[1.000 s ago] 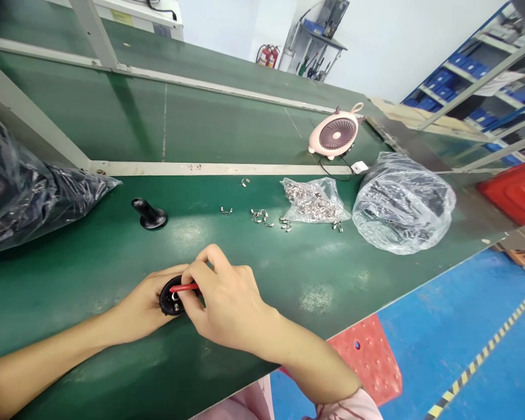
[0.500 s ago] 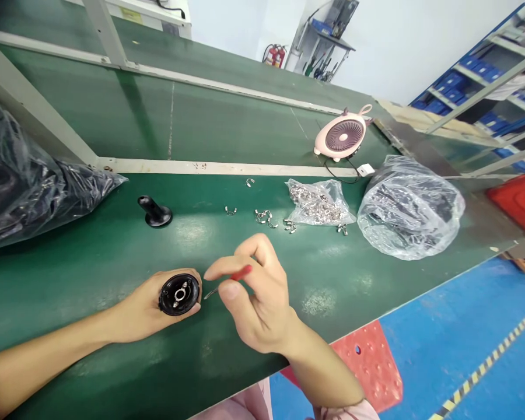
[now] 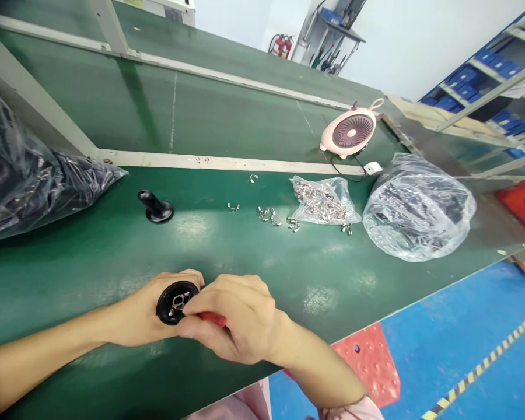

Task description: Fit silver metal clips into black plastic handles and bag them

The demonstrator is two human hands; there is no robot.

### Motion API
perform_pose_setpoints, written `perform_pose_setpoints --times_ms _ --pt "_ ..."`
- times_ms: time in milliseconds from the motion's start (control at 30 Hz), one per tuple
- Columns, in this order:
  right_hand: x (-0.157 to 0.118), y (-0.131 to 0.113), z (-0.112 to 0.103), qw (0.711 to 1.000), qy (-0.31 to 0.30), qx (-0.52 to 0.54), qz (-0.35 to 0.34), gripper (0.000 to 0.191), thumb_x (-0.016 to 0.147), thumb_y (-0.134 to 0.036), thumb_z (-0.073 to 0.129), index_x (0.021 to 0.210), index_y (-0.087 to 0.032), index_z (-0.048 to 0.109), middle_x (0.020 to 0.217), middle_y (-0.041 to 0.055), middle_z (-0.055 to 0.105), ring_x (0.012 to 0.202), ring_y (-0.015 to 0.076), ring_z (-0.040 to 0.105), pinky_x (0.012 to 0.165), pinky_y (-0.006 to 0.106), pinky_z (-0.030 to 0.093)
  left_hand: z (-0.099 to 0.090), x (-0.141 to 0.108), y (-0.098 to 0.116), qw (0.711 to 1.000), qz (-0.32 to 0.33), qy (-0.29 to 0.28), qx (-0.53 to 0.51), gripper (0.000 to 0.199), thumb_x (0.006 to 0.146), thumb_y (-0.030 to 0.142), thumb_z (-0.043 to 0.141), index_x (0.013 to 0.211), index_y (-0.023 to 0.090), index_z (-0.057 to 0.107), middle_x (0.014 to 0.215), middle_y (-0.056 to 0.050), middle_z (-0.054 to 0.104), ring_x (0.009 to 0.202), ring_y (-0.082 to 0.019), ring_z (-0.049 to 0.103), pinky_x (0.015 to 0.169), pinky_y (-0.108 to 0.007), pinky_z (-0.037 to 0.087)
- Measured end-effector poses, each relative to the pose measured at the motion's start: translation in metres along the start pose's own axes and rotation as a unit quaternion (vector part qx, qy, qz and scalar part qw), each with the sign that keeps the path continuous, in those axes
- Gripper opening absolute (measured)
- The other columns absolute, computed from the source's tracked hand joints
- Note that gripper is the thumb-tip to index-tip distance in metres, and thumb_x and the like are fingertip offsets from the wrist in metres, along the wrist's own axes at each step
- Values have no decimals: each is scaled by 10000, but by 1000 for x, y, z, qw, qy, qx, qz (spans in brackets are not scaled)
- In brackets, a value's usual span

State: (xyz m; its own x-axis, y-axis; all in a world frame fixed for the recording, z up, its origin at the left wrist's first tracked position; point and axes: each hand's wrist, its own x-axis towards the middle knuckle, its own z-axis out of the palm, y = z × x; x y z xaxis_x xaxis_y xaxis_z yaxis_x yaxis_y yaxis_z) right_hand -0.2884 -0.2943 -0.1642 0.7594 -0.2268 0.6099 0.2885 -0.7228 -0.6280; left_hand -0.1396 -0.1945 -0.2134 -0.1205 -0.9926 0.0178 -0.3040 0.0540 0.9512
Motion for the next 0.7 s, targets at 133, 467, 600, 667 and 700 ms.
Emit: perform_pose_setpoints --times_ms 133,467,600,667,700 --pt "-1 0 2 1000 -7 -25 -12 185 921 -275 473 839 -151 582 633 34 628 561 107 585 493 215 480 0 0 -1 1000 2 -7 -2 242 759 366 625 680 181 491 670 10 488 651 -126 435 582 -224 399" --pt "-3 4 8 996 -18 -58 -64 115 901 -232 511 870 -137 568 622 45 631 544 110 567 471 215 459 1 -1 -6 1000 2 -7 1 304 741 369 655 655 188 426 652 23 436 639 -122 397 569 -219 370" --pt "-4 5 11 995 -23 -69 -72 106 886 -210 535 827 -127 566 626 60 626 534 111 550 470 222 448 0 -2 -8 1000 -1 -2 -1 321 734 379 669 653 183 429 668 17 445 643 -122 403 578 -222 376" --pt "-6 7 14 996 -9 -58 -66 101 882 -206 536 829 -127 569 629 58 626 539 112 557 478 220 460 0 -2 -10 1000 1 8 -8 314 732 372 664 655 180 428 688 12 450 633 -118 404 572 -223 379" --pt "-7 7 15 997 -3 -55 -63 93 880 -202 537 832 -130 570 634 56 628 543 111 559 482 220 464 0 -2 -10 1000 2 12 -12 308 731 367 661 654 180 428 695 10 452 632 -117 407 574 -226 384"
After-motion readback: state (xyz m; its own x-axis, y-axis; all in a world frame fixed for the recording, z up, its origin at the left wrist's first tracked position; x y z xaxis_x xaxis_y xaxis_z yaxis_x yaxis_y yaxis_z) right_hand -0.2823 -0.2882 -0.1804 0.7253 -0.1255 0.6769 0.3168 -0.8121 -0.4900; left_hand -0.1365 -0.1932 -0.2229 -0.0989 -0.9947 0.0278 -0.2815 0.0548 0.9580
